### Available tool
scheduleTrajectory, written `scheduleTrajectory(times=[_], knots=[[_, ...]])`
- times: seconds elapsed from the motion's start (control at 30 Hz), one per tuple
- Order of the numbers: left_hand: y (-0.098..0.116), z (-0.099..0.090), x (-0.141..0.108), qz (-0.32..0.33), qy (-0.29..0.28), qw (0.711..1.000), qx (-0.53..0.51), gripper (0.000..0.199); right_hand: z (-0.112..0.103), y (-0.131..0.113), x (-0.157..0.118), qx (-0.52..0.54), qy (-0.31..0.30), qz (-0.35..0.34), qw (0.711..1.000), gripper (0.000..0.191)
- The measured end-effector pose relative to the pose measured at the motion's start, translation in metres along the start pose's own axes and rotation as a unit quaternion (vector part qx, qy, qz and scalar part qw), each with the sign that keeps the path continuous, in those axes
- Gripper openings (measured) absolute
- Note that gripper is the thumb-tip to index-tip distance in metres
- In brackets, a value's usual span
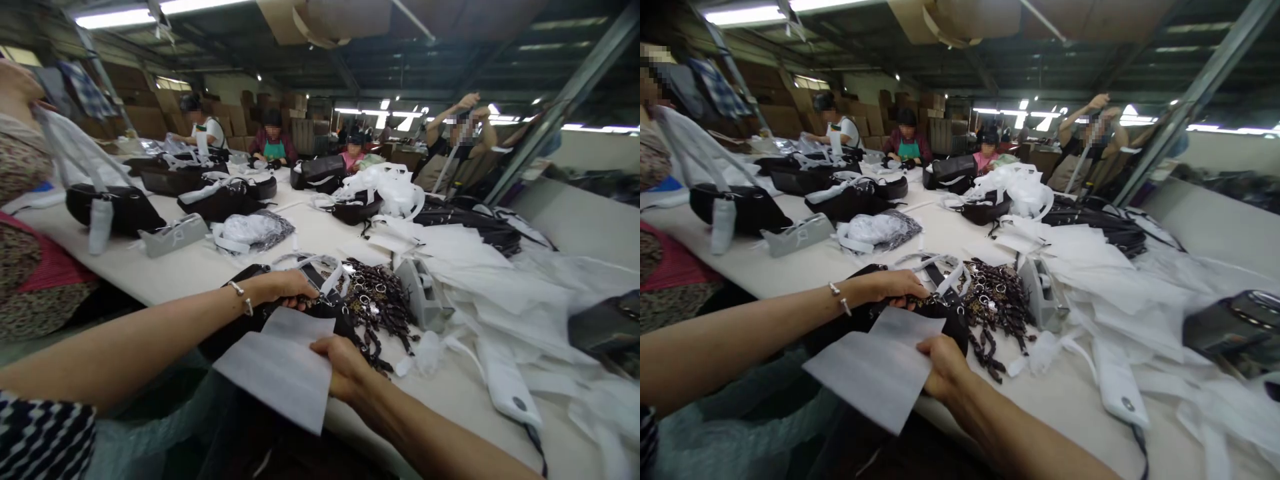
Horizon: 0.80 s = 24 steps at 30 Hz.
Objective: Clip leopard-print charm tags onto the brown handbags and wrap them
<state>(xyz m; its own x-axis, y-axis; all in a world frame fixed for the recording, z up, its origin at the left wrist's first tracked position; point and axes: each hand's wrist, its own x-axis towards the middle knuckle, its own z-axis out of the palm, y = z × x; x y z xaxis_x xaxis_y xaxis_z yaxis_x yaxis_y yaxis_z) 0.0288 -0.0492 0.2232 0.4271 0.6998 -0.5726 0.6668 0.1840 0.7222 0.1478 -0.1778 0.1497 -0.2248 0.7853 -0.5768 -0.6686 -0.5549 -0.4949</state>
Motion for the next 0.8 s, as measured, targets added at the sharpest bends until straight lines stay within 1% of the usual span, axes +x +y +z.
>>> scheduleTrajectory(times=[0.1,0.17,0.2,0.23,0.33,0.37,0.4,0.43,0.47,0.53,0.63,0.73,0.8], knots=[[0.019,0.002,-0.009,0.018,0.006,0.995,0.097,0.02,0.002,0.005,0.007,0.061,0.038,0.007,0.997,0.043],[0.022,0.007,-0.013,0.036,0.013,0.991,0.127,0.023,0.003,0.004,0.009,0.095,0.03,0.01,0.995,0.041],[0.019,0.011,-0.014,0.039,0.013,0.993,0.11,0.026,0.003,0.002,0.01,0.11,0.008,0.011,0.994,0.037],[0.012,0.016,-0.015,0.038,0.007,0.997,0.071,0.028,0.003,-0.001,0.01,0.122,-0.024,0.012,0.992,0.031],[-0.02,0.033,-0.018,0.034,-0.016,0.996,-0.086,0.036,-0.001,-0.009,0.011,0.135,-0.162,0.018,0.977,0.01],[-0.032,0.038,-0.019,0.035,-0.014,0.991,-0.128,0.039,-0.003,-0.011,0.013,0.136,-0.196,0.021,0.971,0.009],[-0.044,0.044,-0.02,0.031,-0.007,0.987,-0.157,0.042,-0.006,-0.012,0.015,0.138,-0.215,0.025,0.967,0.012],[-0.054,0.049,-0.021,0.025,0.003,0.984,-0.175,0.045,-0.009,-0.011,0.019,0.138,-0.216,0.031,0.966,0.013],[-0.061,0.054,-0.022,0.016,0.014,0.983,-0.182,0.048,-0.011,-0.01,0.023,0.137,-0.201,0.039,0.969,0.013],[-0.07,0.063,-0.023,-0.001,0.038,0.986,-0.163,0.05,-0.016,-0.005,0.032,0.127,-0.151,0.05,0.979,0.011],[-0.072,0.073,-0.023,0.007,0.092,0.993,-0.076,0.052,-0.02,0.002,0.043,0.119,-0.1,0.033,0.987,0.011],[-0.07,0.077,-0.025,0.03,0.144,0.988,0.038,0.053,-0.018,0.004,0.045,0.132,-0.097,0.01,0.986,0.019],[-0.068,0.076,-0.026,0.031,0.162,0.982,0.095,0.053,-0.014,0.003,0.044,0.145,-0.075,-0.01,0.986,0.021]])
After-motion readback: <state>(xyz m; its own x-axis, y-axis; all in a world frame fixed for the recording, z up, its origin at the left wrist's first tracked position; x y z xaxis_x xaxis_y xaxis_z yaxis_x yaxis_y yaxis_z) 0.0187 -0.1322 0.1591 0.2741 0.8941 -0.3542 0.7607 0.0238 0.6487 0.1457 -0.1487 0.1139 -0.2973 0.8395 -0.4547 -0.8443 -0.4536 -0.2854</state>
